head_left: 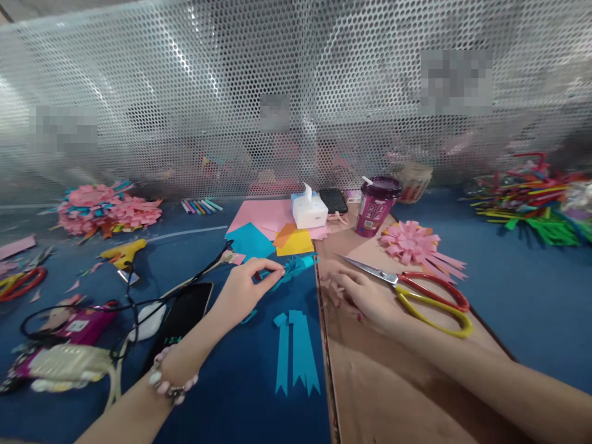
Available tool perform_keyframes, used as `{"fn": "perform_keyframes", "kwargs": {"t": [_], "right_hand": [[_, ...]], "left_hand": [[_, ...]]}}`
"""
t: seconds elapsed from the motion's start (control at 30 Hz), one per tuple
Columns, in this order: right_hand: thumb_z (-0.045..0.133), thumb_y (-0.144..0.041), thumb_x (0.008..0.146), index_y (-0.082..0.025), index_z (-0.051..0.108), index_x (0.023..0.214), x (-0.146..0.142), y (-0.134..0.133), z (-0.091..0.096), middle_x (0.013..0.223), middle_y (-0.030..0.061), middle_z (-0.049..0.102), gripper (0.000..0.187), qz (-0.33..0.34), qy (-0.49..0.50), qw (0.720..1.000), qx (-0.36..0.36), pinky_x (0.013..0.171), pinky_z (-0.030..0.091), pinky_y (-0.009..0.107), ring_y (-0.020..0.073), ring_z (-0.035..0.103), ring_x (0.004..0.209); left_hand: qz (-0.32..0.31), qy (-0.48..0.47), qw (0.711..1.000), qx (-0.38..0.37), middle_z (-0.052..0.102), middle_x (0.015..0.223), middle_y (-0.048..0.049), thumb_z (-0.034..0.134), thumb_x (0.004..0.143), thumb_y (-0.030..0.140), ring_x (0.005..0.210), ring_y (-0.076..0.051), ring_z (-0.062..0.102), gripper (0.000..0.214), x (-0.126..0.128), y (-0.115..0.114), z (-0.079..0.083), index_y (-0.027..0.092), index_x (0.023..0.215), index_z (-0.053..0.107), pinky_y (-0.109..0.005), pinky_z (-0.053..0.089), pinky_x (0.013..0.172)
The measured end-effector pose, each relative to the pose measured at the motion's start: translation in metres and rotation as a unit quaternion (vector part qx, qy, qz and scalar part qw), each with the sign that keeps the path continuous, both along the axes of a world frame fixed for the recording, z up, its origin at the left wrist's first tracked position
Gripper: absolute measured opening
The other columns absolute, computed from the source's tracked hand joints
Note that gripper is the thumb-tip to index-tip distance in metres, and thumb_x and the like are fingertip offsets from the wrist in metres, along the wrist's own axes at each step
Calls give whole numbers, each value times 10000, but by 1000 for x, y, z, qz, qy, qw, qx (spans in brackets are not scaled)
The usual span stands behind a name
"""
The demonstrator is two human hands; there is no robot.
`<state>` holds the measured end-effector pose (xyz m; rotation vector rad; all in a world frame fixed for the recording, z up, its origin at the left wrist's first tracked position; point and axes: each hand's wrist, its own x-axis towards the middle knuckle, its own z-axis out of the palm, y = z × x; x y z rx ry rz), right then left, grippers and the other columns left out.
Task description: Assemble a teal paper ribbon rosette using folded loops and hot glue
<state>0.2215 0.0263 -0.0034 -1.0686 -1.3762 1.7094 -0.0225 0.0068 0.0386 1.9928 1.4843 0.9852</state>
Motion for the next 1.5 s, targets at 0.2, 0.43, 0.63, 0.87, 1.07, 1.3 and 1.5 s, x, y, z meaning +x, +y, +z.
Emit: {"fn": "perform_keyframes", "kwargs": {"t": [0.2,0.43,0.63,0.87,1.07,1.3,1.5], "right_hand": [[487,-486,907,-233,476,1063,2,-4,-3,651,-79,477,297,-81,-30,989,121,346,237,188,54,331,382],[438,-256,934,-198,534,1032,5,-11,0,856,28,559,149,-115,-202,910,344,651,450,280,154,532,742],[528,-207,889,-195,695,1027,-10,-11,-5,931,102,565,217,-16,-310,800,514,848,445,421,246,488,952],[647,-384,855,-296,735,1080,-32,-3,-11,945,100,586,257,25,-395,783,479,836,408,432,266,465,961],[675,-356,837,-293,775,908,-39,2,-9,881,51,641,138,8,-396,807,439,856,330,411,235,501,930],[557,-296,930,-229,756,837,-38,-2,-13,768,46,652,230,18,-399,739,542,808,276,374,222,460,892],[537,-294,942,-189,728,898,-35,0,-12,787,56,637,222,-39,-385,763,518,850,311,372,212,494,864]], "left_hand": [[37,-293,941,-165,667,858,-23,722,752,385,780,-140,573,238,0,2,0,177,866,699,-238,441,676],[56,-354,916,-179,578,739,13,732,732,339,628,-85,471,194,3,2,6,168,803,673,-194,349,538],[61,-232,967,-81,631,800,-19,660,793,373,700,-130,532,200,-1,3,5,177,823,686,-235,404,602],[16,-103,994,8,671,841,-20,593,871,360,757,-147,588,194,-1,0,5,187,864,681,-247,447,699],[14,-86,996,27,690,878,-32,571,881,341,807,-170,612,186,1,-3,6,185,860,671,-266,476,759],[22,-87,995,45,693,875,-32,577,878,332,809,-172,620,176,-1,-1,5,188,865,677,-270,489,766],[19,-91,995,37,692,876,-29,578,876,314,793,-159,617,164,0,-2,6,182,859,674,-259,488,763]]}}
